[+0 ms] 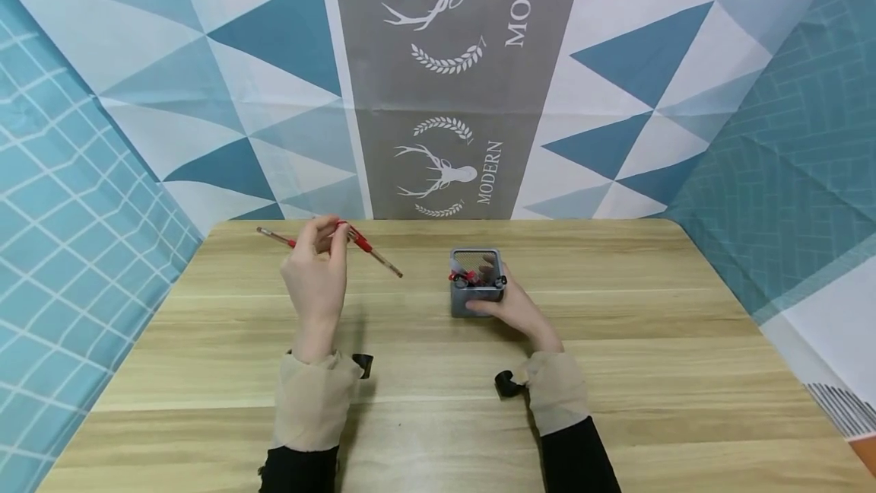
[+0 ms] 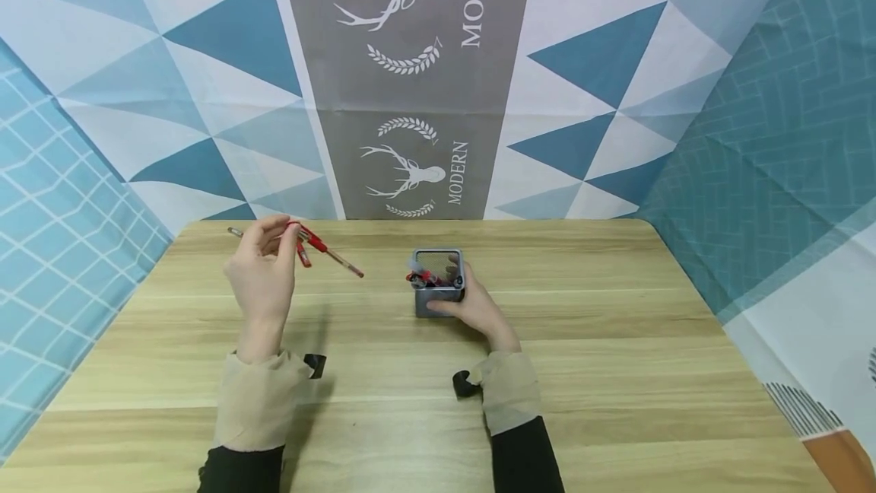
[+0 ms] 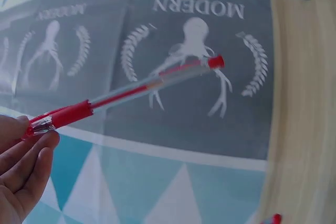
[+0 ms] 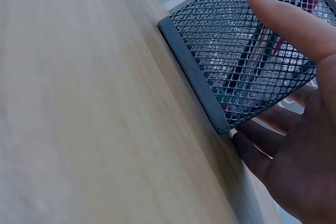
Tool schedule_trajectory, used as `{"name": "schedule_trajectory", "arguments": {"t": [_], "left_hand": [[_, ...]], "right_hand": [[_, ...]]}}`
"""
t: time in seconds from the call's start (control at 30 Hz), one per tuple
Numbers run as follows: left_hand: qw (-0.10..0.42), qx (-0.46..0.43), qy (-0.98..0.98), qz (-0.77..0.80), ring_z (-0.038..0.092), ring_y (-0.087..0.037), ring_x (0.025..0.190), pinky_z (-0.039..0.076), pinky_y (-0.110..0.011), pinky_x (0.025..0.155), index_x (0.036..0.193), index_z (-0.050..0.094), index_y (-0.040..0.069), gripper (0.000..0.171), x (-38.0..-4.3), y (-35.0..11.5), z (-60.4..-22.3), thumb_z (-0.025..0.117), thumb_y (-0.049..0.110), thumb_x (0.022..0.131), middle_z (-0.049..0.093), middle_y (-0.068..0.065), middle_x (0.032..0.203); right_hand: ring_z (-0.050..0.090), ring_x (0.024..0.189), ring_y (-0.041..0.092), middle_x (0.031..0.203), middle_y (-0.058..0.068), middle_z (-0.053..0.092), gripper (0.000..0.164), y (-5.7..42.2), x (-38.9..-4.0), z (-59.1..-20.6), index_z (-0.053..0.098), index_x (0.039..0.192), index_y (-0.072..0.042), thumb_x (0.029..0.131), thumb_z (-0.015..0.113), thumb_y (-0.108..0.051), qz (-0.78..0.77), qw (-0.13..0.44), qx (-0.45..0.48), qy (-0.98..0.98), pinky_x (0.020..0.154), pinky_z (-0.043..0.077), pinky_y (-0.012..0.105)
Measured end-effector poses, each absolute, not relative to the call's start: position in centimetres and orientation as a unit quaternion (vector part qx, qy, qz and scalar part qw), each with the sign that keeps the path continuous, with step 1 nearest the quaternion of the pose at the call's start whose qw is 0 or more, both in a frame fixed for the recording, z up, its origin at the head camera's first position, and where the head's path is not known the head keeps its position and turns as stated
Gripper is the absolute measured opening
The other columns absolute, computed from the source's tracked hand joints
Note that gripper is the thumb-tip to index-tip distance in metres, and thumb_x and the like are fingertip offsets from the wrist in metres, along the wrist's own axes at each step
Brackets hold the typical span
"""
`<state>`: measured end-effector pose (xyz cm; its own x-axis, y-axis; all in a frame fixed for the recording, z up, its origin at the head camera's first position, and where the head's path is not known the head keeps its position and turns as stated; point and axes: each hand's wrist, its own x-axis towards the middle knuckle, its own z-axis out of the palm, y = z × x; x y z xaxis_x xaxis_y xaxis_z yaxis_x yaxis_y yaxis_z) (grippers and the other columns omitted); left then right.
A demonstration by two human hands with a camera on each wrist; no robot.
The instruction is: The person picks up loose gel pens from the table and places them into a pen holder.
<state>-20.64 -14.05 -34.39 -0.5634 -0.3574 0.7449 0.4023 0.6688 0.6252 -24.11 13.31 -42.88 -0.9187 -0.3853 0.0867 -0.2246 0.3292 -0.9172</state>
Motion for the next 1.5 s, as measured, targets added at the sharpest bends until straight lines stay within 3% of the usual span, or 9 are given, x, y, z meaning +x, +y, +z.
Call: {"name": "schedule_trajectory", "arguments": {"t": [0.17, 0.33, 0.47, 0.6, 0.77, 1.3, 1.5], "left_hand": [[0.471, -0.036, -0.774, -0.422, 0.067, -0.022, 0.068, 0.04, -0.002, 0.059, 0.096, 0.067, 0.003, 0.021, -19.7, -13.6, -33.6, 0.062, 0.021, 0.086, 0.07, -0.011, 0.086], [0.475, -0.05, -0.763, -0.436, 0.067, -0.02, 0.066, 0.033, -0.011, 0.047, 0.094, 0.067, 0.005, 0.02, -18.9, -12.6, -32.9, 0.063, 0.022, 0.085, 0.07, -0.008, 0.084], [0.482, -0.082, -0.755, -0.438, 0.067, -0.021, 0.066, 0.029, -0.014, 0.046, 0.093, 0.066, 0.003, 0.019, -18.5, -11.7, -32.6, 0.064, 0.019, 0.084, 0.07, -0.008, 0.082], [0.483, -0.108, -0.746, -0.445, 0.067, -0.02, 0.067, 0.039, -0.007, 0.056, 0.093, 0.066, 0.002, 0.018, -18.3, -11.1, -32.4, 0.065, 0.017, 0.083, 0.069, -0.008, 0.082], [0.491, -0.132, -0.73, -0.457, 0.067, -0.017, 0.067, 0.048, -0.009, 0.067, 0.092, 0.066, 0.001, 0.016, -18.1, -10.7, -32.2, 0.066, 0.013, 0.082, 0.069, -0.008, 0.083], [0.484, -0.22, -0.73, -0.429, 0.067, -0.014, 0.068, 0.053, -0.024, 0.065, 0.092, 0.064, 0.001, 0.014, -16.7, -8.0, -31.8, 0.068, 0.006, 0.079, 0.068, -0.007, 0.082], [0.476, -0.247, -0.744, -0.399, 0.066, -0.015, 0.069, 0.053, -0.025, 0.062, 0.092, 0.062, 0.0, 0.013, -16.8, -6.9, -32.3, 0.066, 0.005, 0.081, 0.068, -0.008, 0.081]], "right_hand": [[0.031, 0.13, 0.039, 0.138, 0.029, 0.033, 0.085, 13.3, -24.1, -42.9, 0.02, 0.14, -0.009, 0.075, 0.074, -0.013, -0.547, 0.075, -0.188, 0.812, 0.106, 0.025, 0.054], [0.032, 0.129, 0.038, 0.138, 0.029, 0.034, 0.084, 13.3, -24.0, -42.9, 0.021, 0.14, -0.009, 0.075, 0.074, -0.014, -0.544, 0.076, -0.185, 0.815, 0.106, 0.025, 0.053], [0.032, 0.13, 0.038, 0.138, 0.029, 0.034, 0.084, 13.3, -24.0, -42.9, 0.021, 0.14, -0.008, 0.075, 0.074, -0.013, -0.544, 0.069, -0.186, 0.815, 0.106, 0.025, 0.053], [0.033, 0.129, 0.038, 0.138, 0.029, 0.035, 0.085, 13.3, -24.0, -42.8, 0.02, 0.141, -0.006, 0.075, 0.074, -0.013, -0.546, 0.068, -0.187, 0.814, 0.105, 0.026, 0.054], [0.033, 0.129, 0.038, 0.138, 0.028, 0.035, 0.085, 13.3, -23.9, -42.7, 0.02, 0.141, -0.006, 0.075, 0.074, -0.013, -0.546, 0.07, -0.182, 0.815, 0.106, 0.025, 0.053], [0.033, 0.129, 0.04, 0.137, 0.031, 0.035, 0.086, 13.3, -24.0, -42.7, 0.019, 0.141, -0.001, 0.075, 0.073, -0.012, -0.545, 0.068, -0.191, 0.814, 0.105, 0.027, 0.054], [0.035, 0.128, 0.038, 0.136, 0.029, 0.036, 0.085, 13.2, -24.0, -42.6, 0.02, 0.14, -0.006, 0.075, 0.074, -0.012, -0.546, 0.071, -0.185, 0.814, 0.105, 0.027, 0.053]]}}
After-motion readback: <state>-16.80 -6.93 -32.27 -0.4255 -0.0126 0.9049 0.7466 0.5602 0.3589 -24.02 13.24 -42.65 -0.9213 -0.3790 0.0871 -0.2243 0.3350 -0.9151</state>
